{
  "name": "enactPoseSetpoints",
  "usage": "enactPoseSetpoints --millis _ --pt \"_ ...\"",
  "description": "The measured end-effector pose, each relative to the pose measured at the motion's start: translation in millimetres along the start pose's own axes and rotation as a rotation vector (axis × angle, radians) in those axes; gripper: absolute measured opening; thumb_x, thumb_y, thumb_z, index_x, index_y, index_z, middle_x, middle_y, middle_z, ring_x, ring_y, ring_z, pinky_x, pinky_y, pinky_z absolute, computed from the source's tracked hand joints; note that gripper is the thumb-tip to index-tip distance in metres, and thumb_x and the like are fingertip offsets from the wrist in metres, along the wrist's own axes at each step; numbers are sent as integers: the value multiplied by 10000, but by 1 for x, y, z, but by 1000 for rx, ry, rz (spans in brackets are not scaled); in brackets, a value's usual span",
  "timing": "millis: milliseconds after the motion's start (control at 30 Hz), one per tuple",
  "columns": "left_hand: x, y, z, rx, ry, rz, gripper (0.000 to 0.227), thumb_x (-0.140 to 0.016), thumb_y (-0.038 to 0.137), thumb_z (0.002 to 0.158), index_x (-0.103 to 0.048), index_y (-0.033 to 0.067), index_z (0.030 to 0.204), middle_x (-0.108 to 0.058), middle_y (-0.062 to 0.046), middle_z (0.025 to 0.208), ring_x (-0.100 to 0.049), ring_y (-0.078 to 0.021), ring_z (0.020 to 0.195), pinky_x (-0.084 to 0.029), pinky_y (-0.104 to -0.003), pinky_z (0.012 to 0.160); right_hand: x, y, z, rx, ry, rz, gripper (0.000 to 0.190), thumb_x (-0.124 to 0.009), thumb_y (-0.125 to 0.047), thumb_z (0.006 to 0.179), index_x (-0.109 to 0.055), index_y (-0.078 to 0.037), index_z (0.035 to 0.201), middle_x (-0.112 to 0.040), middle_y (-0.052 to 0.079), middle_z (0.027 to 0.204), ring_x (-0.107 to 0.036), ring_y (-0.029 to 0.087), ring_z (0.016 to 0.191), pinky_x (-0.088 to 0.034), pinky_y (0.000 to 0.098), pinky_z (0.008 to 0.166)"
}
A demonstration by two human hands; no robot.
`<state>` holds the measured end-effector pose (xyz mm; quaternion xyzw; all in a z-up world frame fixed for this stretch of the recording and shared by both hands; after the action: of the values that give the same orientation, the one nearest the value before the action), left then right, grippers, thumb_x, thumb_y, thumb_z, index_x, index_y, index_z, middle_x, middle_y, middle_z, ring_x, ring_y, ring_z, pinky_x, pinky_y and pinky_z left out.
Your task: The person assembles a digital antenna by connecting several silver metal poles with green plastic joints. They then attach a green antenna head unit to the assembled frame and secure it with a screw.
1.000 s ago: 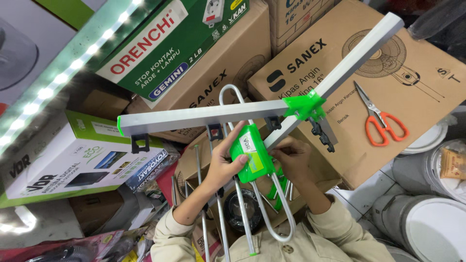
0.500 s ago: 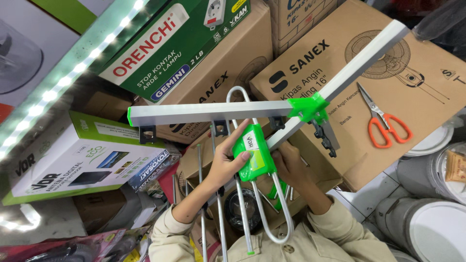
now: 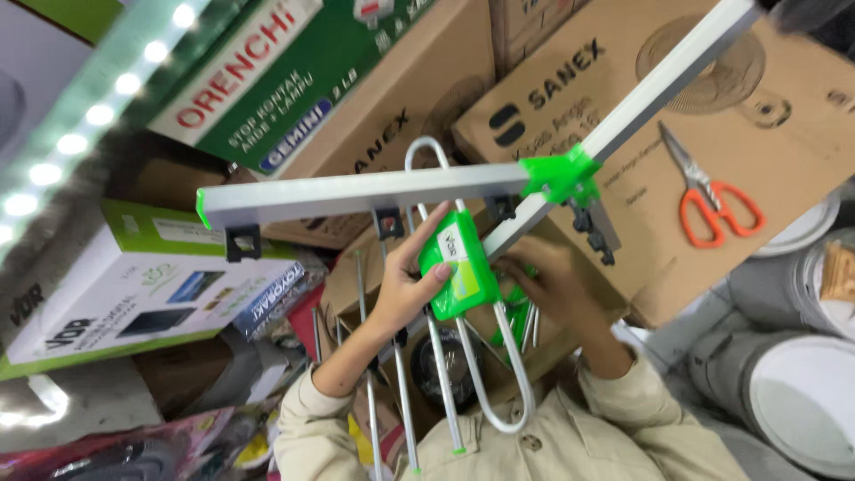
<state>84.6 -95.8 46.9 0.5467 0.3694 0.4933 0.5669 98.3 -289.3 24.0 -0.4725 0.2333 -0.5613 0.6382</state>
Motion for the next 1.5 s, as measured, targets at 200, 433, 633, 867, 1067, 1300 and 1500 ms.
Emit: enactPoseSetpoints --millis 200,433,633,867,1067,1300,1500 --pt "6 -4 3 28 -8 -93 795 -707 364 998 -366 19 1629 -562 -118 1528 -564 -150 1337 -438 -310 1155 22 10 1 -77 -117 -96 200 -728 -97 901 -738 -49 1095 -738 84 978 -719 220 816 -553 340 685" --pt "12 -3 6 22 7 -169 798 -705 360 1007 -346 14 1629 -519 -108 1569 -543 -148 1368 -421 -313 1180 -64 92 -56 -25 -691 -287 298 -710 -132 836 -728 -27 1114 -735 159 1007 -689 354 898 -551 453 747" --pt "4 4 9 -2 -1 -21 742 -679 350 1007 -396 44 1621 -570 -124 1533 -549 -159 1366 -414 -329 1193 -161 138 -97 686 -683 -869 296 -590 -58 813 -691 22 1080 -711 152 1029 -707 313 997 -579 433 868" --pt "6 2 9 15 -2 -29 733 -681 345 998 -407 56 1614 -613 -127 1469 -577 -165 1318 -440 -333 1164 -193 180 -120 642 -701 -881 361 -657 -110 786 -754 -2 1116 -728 136 984 -686 263 879 -550 404 769" --pt "9 1 11 -1 9 -67 725 -686 331 1010 -397 63 1619 -598 -124 1483 -564 -165 1332 -427 -334 1175 -202 222 -143 919 -929 -1212 182 -639 -70 849 -772 14 942 -741 104 948 -693 249 947 -556 383 854" --pt "10 -1 11 6 9 -86 731 -687 341 1007 -395 71 1620 -597 -116 1483 -567 -169 1335 -427 -338 1179 -184 179 -118 908 -756 -1000 292 -640 -76 802 -738 24 1059 -730 100 1063 -677 224 1068 -528 348 973" --pt "12 -2 11 -16 24 -95 745 -693 352 1011 -387 52 1621 -576 -113 1503 -554 -161 1349 -416 -320 1179 -149 134 -71 145 -758 -49 537 -553 -5 775 -683 -60 1293 -709 100 1182 -662 208 1109 -509 332 996"
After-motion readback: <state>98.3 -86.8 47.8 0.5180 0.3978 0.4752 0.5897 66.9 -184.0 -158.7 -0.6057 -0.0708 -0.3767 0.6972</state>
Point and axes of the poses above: each hand's wrist, its own z-axis towards the middle knuckle, its own x-axis out of the back of the hand, y = z × x, the point moved 8 cm from there along z, towards the middle knuckle
